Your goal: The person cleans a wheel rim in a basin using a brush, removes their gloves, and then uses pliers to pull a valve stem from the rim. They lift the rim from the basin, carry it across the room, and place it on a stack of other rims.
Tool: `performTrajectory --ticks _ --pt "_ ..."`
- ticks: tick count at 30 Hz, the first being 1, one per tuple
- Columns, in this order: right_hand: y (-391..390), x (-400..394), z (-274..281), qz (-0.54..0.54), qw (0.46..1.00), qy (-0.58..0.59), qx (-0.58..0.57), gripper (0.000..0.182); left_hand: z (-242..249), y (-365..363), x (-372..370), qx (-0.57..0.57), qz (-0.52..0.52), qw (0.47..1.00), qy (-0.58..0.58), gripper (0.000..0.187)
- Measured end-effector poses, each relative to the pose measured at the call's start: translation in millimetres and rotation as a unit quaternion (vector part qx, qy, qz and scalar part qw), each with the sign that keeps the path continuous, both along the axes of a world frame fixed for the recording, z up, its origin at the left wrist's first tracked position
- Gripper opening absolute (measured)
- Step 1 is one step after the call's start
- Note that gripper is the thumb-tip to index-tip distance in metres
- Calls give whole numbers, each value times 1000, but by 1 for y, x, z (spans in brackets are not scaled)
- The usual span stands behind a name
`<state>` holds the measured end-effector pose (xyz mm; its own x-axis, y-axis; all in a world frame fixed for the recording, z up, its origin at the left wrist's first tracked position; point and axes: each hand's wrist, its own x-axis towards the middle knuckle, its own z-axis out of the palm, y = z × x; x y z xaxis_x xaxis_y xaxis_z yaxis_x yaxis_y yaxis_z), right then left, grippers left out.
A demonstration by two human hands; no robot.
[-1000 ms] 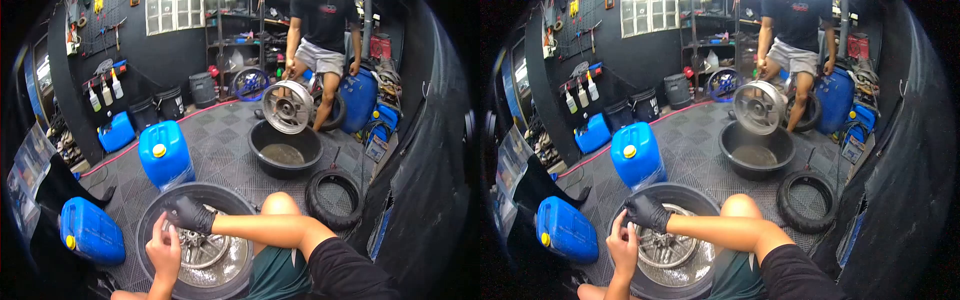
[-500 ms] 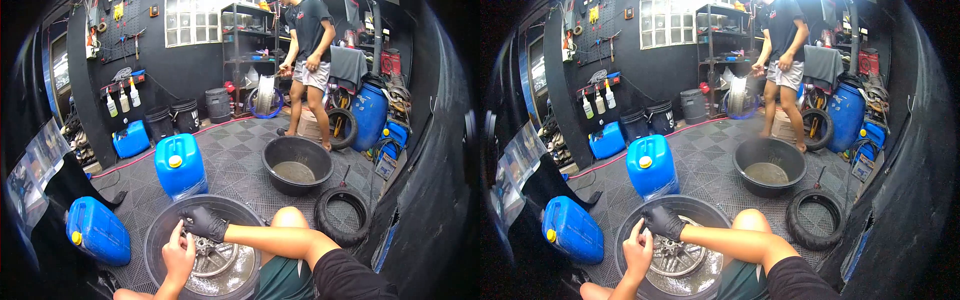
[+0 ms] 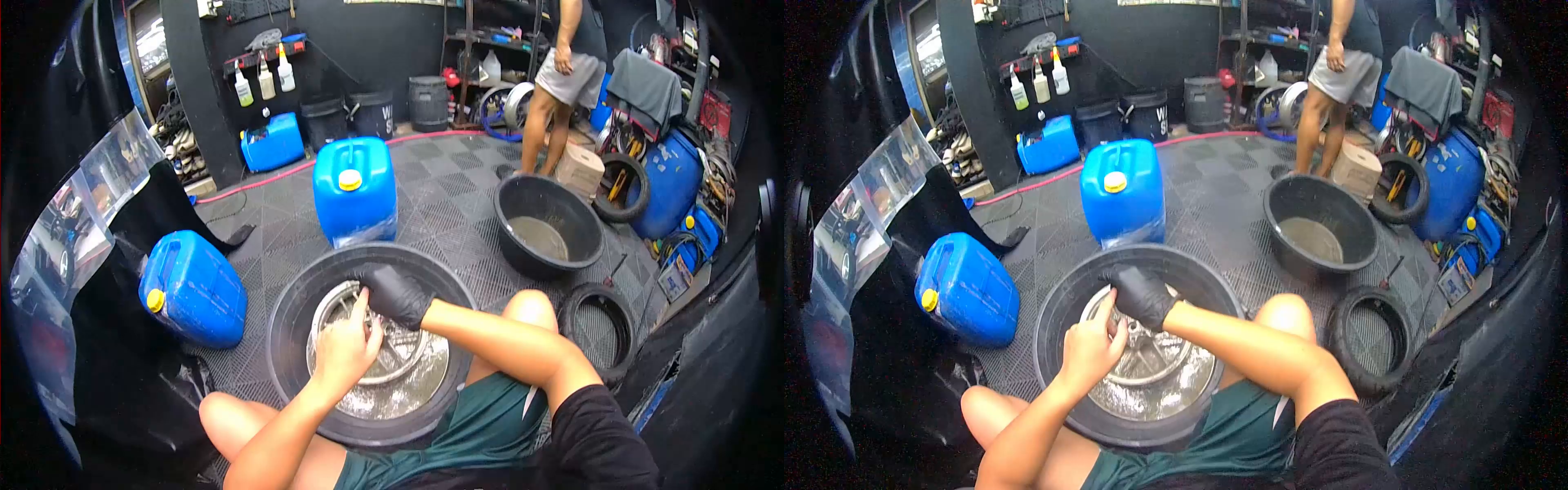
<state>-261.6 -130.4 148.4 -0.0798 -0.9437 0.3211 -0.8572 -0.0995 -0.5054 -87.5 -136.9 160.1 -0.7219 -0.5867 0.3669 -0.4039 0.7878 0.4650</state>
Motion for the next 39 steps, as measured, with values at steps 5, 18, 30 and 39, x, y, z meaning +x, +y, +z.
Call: performTrajectory --ticks 5,18,30,39 --pt "-11 -7 -30 32 996 24 -74 30 -7 0 0 2 -1 1000 -11 53" --pt "-17 -15 -23 57 992 -62 -94 38 -9 -25 -2 -55 31 996 68 22" --pt "-8 -19 -3 55 998 0 -13 72 3 -20 -7 -72 -9 995 70 12" --pt "-24 -24 -33 89 986 -30 -139 69 7 -22 -8 -69 -45 993 83 15"
